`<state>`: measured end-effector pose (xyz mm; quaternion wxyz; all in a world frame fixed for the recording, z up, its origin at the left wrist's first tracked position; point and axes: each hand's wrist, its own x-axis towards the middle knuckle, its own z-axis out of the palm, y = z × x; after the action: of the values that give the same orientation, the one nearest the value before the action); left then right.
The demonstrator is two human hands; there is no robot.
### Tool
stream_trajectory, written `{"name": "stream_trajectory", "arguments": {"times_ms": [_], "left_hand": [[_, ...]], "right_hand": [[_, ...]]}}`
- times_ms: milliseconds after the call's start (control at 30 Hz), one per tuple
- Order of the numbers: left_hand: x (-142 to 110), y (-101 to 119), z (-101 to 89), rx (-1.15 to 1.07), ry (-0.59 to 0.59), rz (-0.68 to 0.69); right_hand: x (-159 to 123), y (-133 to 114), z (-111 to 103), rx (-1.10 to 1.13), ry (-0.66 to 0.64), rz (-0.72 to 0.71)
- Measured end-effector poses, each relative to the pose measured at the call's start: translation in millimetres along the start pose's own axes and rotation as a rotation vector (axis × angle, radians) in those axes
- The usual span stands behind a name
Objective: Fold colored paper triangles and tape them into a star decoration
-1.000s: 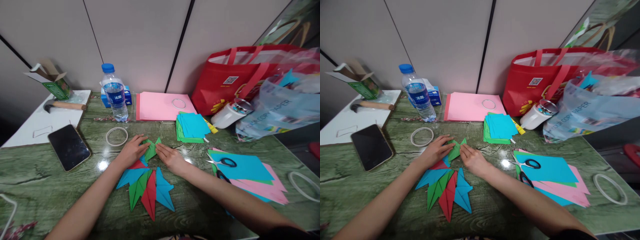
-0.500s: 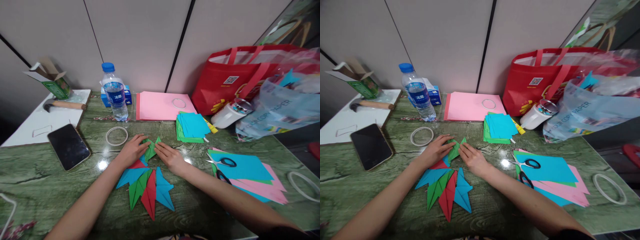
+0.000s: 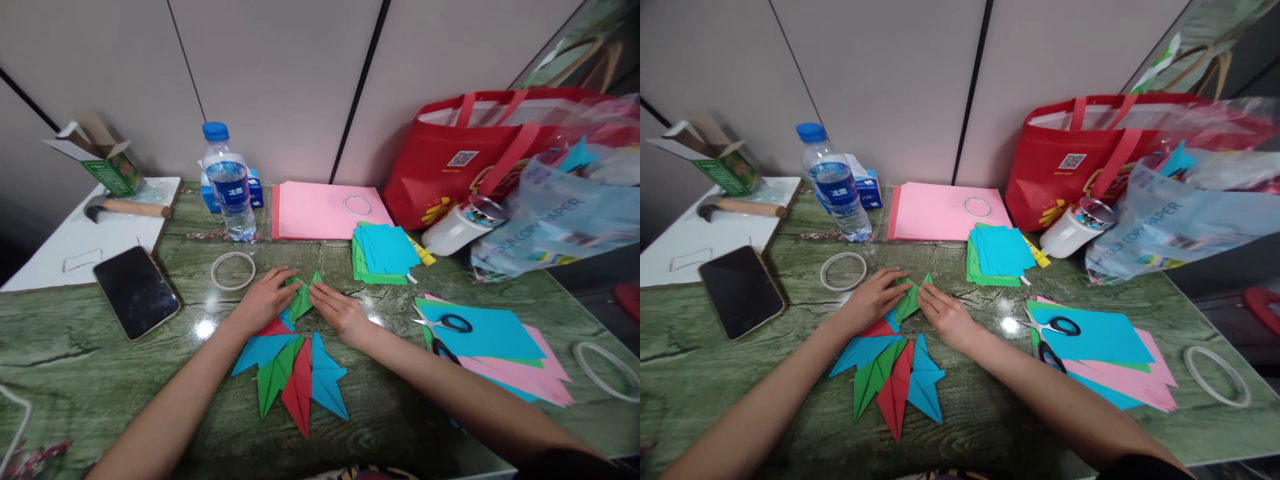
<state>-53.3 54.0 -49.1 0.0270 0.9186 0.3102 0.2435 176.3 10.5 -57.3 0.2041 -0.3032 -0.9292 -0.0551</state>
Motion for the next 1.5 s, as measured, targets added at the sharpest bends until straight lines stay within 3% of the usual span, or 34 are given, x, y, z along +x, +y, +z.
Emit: {"name": "stream_trajectory", "arguments": {"times_ms": [233,400,733,1300,1500], "left_hand": [[1.4,0.5,-0.1,-0.007,-0.007,-0.012],[2.0,0.4,0.7,0.002,0.012,-0.009],[0.7,-1.4,3.2,-0.033,0.052,-0.030],[0.4,-1.2,1.7,-0.014,0.039,-0.022],[0.9,-1.3,2.2,-0.019,0.034,-0.022]], "right_hand": [[0.9,0.4,2.8,0.078,0.054,0.041],[9.9,0.0,-1.6,-0.025,0.035,0.071],[19.0,2.2,-5.7,-0.116,0.153,-0.041],[18.0,4.3,-4.2,-0.076,0.189,-0.026],[17.1,4.6,-4.7,-0.052,0.143,-0.015]]}}
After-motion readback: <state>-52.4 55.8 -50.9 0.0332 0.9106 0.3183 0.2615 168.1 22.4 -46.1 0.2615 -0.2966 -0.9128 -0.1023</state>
